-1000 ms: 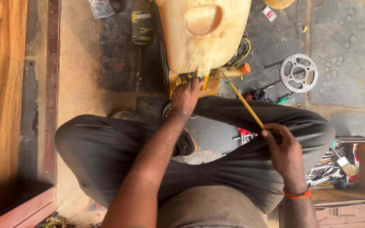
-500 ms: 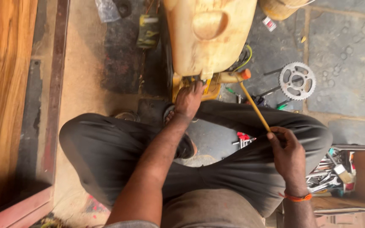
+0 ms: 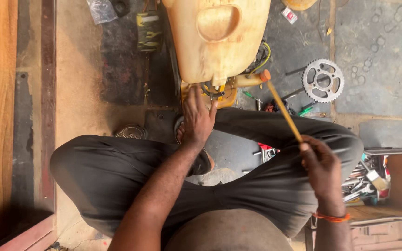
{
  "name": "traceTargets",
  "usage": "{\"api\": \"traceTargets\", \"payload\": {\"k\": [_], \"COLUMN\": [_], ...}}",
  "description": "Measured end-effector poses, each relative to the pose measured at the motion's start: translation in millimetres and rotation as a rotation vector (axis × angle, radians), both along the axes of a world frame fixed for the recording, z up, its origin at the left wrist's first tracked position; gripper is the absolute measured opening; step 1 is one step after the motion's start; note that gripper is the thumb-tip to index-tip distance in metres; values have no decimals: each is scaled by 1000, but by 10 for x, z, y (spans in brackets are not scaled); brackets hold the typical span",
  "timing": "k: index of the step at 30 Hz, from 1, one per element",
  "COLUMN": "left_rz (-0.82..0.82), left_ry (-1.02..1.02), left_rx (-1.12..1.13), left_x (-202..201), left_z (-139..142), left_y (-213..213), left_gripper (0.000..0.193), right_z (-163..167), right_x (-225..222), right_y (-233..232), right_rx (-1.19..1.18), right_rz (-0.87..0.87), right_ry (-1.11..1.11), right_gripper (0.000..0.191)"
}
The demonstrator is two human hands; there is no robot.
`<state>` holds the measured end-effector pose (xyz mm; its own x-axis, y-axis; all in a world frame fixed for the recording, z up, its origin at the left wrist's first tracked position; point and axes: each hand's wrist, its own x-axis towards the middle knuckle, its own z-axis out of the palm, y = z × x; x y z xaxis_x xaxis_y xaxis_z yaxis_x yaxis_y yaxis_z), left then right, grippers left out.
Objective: The person sits on the floor and works on a small yellow engine attached to a plastic tank. They use a screwdriver to loosen a bolt, then a wrench to remove it, and finally a socket wrench to adjust another part of the engine.
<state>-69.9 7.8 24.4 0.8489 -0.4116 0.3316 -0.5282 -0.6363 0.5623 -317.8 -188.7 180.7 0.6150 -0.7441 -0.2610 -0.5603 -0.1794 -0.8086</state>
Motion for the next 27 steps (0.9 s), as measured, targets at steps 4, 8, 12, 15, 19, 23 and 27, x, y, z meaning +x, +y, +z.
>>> {"api": "traceTargets", "payload": {"k": [4, 8, 12, 15, 19, 23, 27], "left_rz": [146, 113, 51, 28, 71, 142, 334], "left_ry": [70, 215, 200, 171, 237, 201, 164], "left_rx": [-71, -210, -238, -265, -339, -380, -298], "left_x": [-144, -101, 115, 234, 304, 360, 450], "left_z": [6, -95, -166, -146, -77, -49, -66], "left_y": [-75, -134, -183, -245, -326, -417, -607], "left_gripper": [74, 76, 85, 88, 93, 93, 81], "right_z": [-10, -86, -527, -1016, -1523, -1666, -1689], "right_x": [-334, -696, -919, -976, -1042, -1068, -1040], "right_y": [-300, -663, -965, -1014, -675, -209, 32], "right_rx": [42, -414, -404, 32, 199, 272, 299], "right_rz": [-159, -296, -265, -292, -235, -196, -176], "right_ry": [-329, -271, -169, -124, 123, 353, 490], "right_gripper": [31, 24, 33, 28, 29, 30, 31]}}
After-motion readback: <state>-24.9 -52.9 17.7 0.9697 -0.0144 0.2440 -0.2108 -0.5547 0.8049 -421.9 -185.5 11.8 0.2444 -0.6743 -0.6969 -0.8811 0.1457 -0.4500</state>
